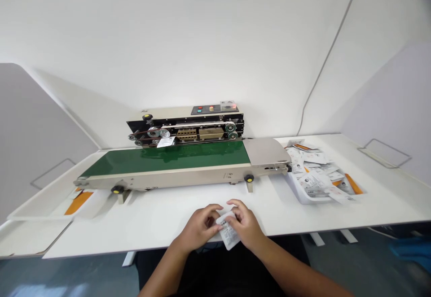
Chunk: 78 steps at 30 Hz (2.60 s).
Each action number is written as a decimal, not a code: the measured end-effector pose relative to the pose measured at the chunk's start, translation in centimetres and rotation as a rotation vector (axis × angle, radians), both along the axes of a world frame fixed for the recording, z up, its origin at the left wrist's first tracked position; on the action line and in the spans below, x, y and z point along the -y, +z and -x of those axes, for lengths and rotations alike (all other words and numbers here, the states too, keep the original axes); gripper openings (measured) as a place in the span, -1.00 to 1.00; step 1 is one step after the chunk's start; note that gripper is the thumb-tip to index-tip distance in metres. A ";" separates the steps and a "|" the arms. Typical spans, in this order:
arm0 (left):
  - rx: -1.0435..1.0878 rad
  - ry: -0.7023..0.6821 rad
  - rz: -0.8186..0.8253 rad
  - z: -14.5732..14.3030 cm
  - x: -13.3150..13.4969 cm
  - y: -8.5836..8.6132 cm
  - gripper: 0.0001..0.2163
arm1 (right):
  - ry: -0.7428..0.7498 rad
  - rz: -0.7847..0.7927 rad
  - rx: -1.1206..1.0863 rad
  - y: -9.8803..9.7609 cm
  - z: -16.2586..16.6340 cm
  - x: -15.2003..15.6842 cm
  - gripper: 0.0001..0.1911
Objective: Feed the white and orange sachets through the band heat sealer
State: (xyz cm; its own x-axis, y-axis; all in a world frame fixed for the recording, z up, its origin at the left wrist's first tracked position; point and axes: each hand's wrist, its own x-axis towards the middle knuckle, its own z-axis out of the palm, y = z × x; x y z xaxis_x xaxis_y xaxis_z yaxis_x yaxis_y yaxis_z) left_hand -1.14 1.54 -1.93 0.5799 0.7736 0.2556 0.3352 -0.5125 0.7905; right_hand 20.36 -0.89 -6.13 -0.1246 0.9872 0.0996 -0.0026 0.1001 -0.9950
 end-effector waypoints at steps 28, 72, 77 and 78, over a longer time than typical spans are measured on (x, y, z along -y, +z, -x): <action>0.119 -0.041 0.252 0.2 0.7 -0.3 -0.67 | 0.450 -0.042 0.523 12.3 -6.9 -4.3 -0.82; -0.189 -0.087 -0.039 0.7 0.5 0.4 -0.41 | -0.590 -0.447 0.563 16.6 -11.1 -10.7 -0.48; -0.197 -0.090 -0.041 0.6 0.2 0.6 -0.50 | -0.973 -0.335 0.769 14.2 -24.0 -7.3 -0.41; -0.199 -0.084 -0.041 0.5 0.1 0.6 -0.52 | -0.988 -0.265 0.872 13.5 -26.5 -6.4 -0.39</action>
